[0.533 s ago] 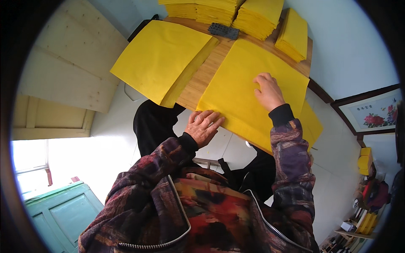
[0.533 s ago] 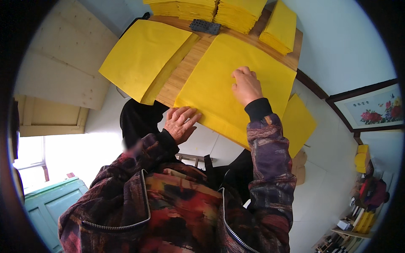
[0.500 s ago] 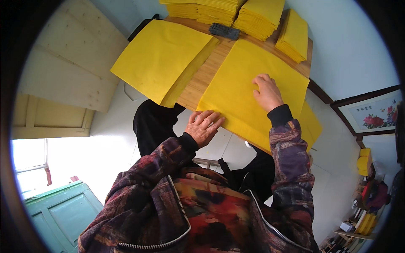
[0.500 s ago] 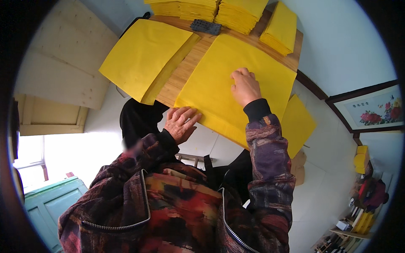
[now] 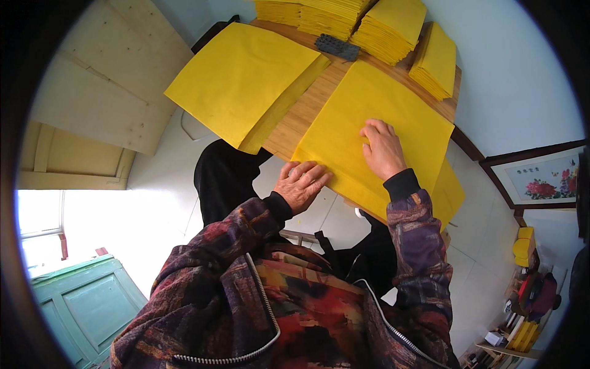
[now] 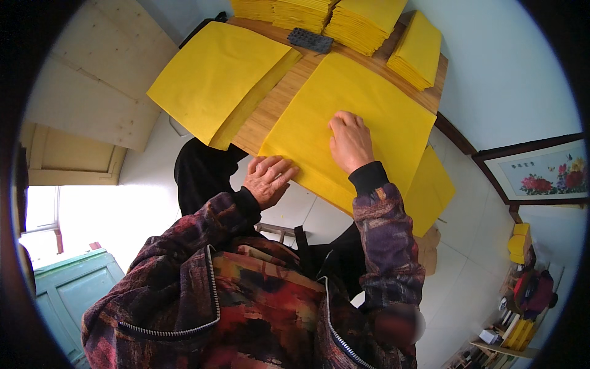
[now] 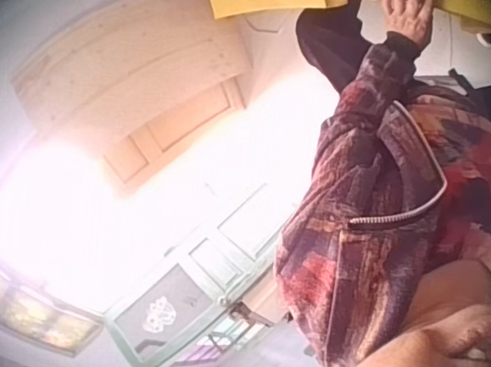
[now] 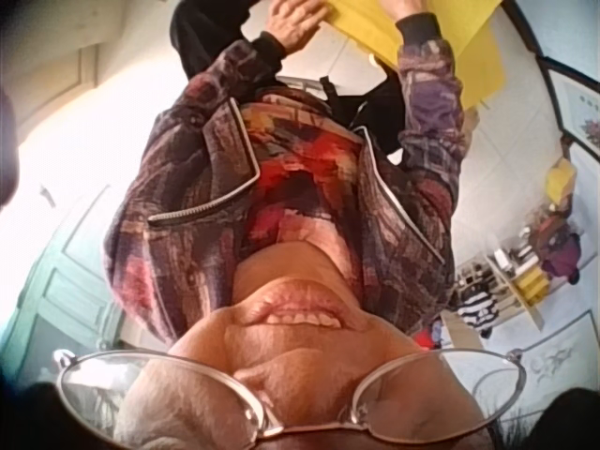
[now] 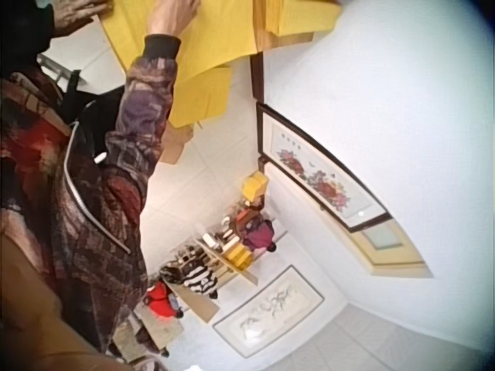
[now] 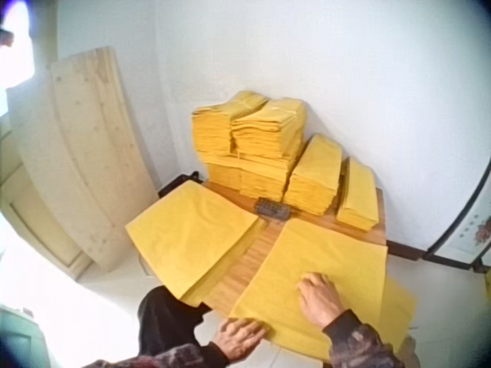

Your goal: The person folds yellow paper sheets by hand on a wooden table. They fold each sheet in half, then fold again, and stack the finished pieces into a growing pile.

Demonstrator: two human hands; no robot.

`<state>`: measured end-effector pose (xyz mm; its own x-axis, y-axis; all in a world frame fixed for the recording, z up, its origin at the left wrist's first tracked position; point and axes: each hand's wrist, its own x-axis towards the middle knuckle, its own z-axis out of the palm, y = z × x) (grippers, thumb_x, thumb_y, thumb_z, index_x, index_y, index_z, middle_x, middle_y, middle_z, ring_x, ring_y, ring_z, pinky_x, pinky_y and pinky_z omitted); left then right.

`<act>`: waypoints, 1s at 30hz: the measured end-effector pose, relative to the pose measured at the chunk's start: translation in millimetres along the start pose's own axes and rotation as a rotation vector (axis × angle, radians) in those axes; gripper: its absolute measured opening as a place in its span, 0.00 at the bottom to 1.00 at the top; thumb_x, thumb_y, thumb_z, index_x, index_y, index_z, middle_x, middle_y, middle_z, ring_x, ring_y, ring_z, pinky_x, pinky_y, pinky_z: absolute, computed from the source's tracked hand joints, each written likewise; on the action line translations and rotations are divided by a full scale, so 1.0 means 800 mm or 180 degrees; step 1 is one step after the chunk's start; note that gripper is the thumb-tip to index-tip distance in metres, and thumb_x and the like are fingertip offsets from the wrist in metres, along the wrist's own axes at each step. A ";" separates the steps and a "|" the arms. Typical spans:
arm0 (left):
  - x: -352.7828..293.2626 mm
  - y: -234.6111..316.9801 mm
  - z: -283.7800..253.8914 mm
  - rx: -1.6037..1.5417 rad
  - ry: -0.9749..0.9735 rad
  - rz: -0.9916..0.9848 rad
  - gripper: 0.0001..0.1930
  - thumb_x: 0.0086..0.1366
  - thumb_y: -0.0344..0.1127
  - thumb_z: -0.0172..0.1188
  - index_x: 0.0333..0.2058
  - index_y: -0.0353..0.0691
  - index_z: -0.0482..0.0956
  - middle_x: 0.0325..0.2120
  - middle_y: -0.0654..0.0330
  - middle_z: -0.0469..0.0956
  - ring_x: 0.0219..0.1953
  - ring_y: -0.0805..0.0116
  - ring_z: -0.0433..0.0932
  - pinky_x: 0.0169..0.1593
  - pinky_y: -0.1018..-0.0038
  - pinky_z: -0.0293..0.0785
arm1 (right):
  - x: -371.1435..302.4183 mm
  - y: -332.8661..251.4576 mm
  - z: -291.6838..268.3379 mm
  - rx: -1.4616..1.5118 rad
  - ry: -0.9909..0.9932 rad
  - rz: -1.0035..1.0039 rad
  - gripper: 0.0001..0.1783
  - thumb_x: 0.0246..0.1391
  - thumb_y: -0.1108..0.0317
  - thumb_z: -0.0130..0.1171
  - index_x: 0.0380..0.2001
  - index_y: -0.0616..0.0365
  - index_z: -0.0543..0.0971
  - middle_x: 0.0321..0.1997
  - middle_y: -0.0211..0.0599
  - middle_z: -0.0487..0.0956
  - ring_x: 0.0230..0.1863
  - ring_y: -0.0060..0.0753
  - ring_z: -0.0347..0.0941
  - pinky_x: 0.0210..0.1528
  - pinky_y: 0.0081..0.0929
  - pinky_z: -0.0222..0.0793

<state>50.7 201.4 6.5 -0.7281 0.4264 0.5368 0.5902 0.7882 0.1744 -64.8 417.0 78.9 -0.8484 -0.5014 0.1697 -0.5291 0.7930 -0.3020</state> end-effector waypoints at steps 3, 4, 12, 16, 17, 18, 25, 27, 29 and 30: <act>-0.001 -0.001 0.002 0.0012 -0.0024 0.0015 0.25 0.52 0.32 0.61 0.51 0.51 0.71 0.50 0.65 0.68 0.54 0.66 0.65 0.56 0.62 0.59 | -0.004 -0.002 0.000 0.0006 -0.0020 -0.0009 0.10 0.46 0.76 0.58 0.36 0.60 0.74 0.50 0.41 0.71 0.53 0.47 0.64 0.53 0.40 0.63; -0.002 -0.001 0.002 0.0020 -0.0046 0.0013 0.25 0.53 0.32 0.60 0.51 0.51 0.71 0.50 0.65 0.68 0.54 0.66 0.65 0.56 0.62 0.59 | -0.005 -0.003 0.000 -0.0011 -0.0026 -0.0014 0.10 0.46 0.76 0.58 0.36 0.60 0.74 0.51 0.41 0.71 0.53 0.48 0.64 0.53 0.40 0.63; -0.001 -0.002 0.005 0.0063 0.0070 0.0054 0.29 0.44 0.32 0.66 0.49 0.52 0.73 0.48 0.64 0.69 0.53 0.64 0.66 0.55 0.61 0.59 | -0.004 -0.002 0.003 0.0190 -0.0027 -0.0077 0.13 0.46 0.76 0.57 0.39 0.59 0.75 0.53 0.40 0.69 0.55 0.47 0.63 0.56 0.40 0.62; -0.002 -0.001 0.005 0.0089 0.0106 0.0052 0.28 0.45 0.32 0.65 0.49 0.53 0.73 0.48 0.65 0.69 0.52 0.65 0.67 0.55 0.61 0.59 | 0.001 -0.007 0.009 0.0161 -0.0030 -0.0164 0.15 0.46 0.75 0.58 0.40 0.57 0.76 0.55 0.39 0.69 0.57 0.46 0.62 0.58 0.40 0.60; -0.002 -0.001 0.005 0.0100 0.0122 0.0059 0.28 0.45 0.32 0.65 0.49 0.53 0.73 0.48 0.65 0.69 0.52 0.65 0.67 0.55 0.61 0.59 | 0.001 -0.008 0.010 0.0179 -0.0030 -0.0196 0.15 0.46 0.75 0.58 0.40 0.57 0.76 0.55 0.39 0.69 0.57 0.46 0.62 0.58 0.40 0.60; -0.002 -0.001 0.005 0.0110 0.0139 0.0065 0.28 0.45 0.32 0.65 0.49 0.53 0.73 0.48 0.65 0.70 0.52 0.65 0.67 0.55 0.61 0.60 | 0.000 -0.009 0.010 0.0170 -0.0062 -0.0193 0.15 0.46 0.75 0.58 0.40 0.56 0.77 0.56 0.39 0.69 0.58 0.45 0.62 0.58 0.40 0.60; -0.001 -0.001 0.005 0.0090 0.0109 0.0040 0.28 0.45 0.31 0.64 0.49 0.53 0.73 0.48 0.65 0.70 0.52 0.65 0.67 0.55 0.62 0.60 | -0.003 -0.010 0.015 0.0158 -0.0010 -0.0254 0.13 0.48 0.74 0.55 0.39 0.55 0.78 0.54 0.38 0.70 0.57 0.44 0.63 0.58 0.40 0.60; 0.000 -0.001 0.004 0.0083 0.0076 0.0025 0.28 0.45 0.31 0.64 0.49 0.53 0.73 0.47 0.65 0.70 0.52 0.65 0.67 0.55 0.62 0.60 | -0.003 -0.009 0.019 0.0145 0.0072 -0.0333 0.15 0.45 0.77 0.56 0.39 0.55 0.76 0.54 0.39 0.70 0.57 0.46 0.63 0.57 0.40 0.61; 0.000 0.000 0.003 0.0082 0.0054 0.0015 0.28 0.45 0.31 0.63 0.49 0.53 0.73 0.47 0.65 0.70 0.52 0.64 0.67 0.55 0.61 0.60 | -0.005 -0.008 0.022 0.0130 0.0126 -0.0348 0.15 0.45 0.77 0.55 0.39 0.55 0.77 0.53 0.39 0.70 0.56 0.46 0.64 0.57 0.40 0.61; 0.000 0.000 0.002 0.0093 0.0048 0.0013 0.28 0.45 0.31 0.63 0.49 0.53 0.73 0.47 0.65 0.70 0.52 0.64 0.67 0.55 0.61 0.60 | -0.005 -0.008 0.025 0.0121 0.0150 -0.0329 0.13 0.46 0.76 0.54 0.38 0.54 0.78 0.53 0.38 0.71 0.56 0.45 0.64 0.57 0.40 0.61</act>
<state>49.9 202.6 5.1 -0.7203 0.4229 0.5499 0.5824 0.7993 0.1481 -57.6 406.9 61.6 -0.7897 -0.5623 0.2454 -0.6135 0.7237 -0.3160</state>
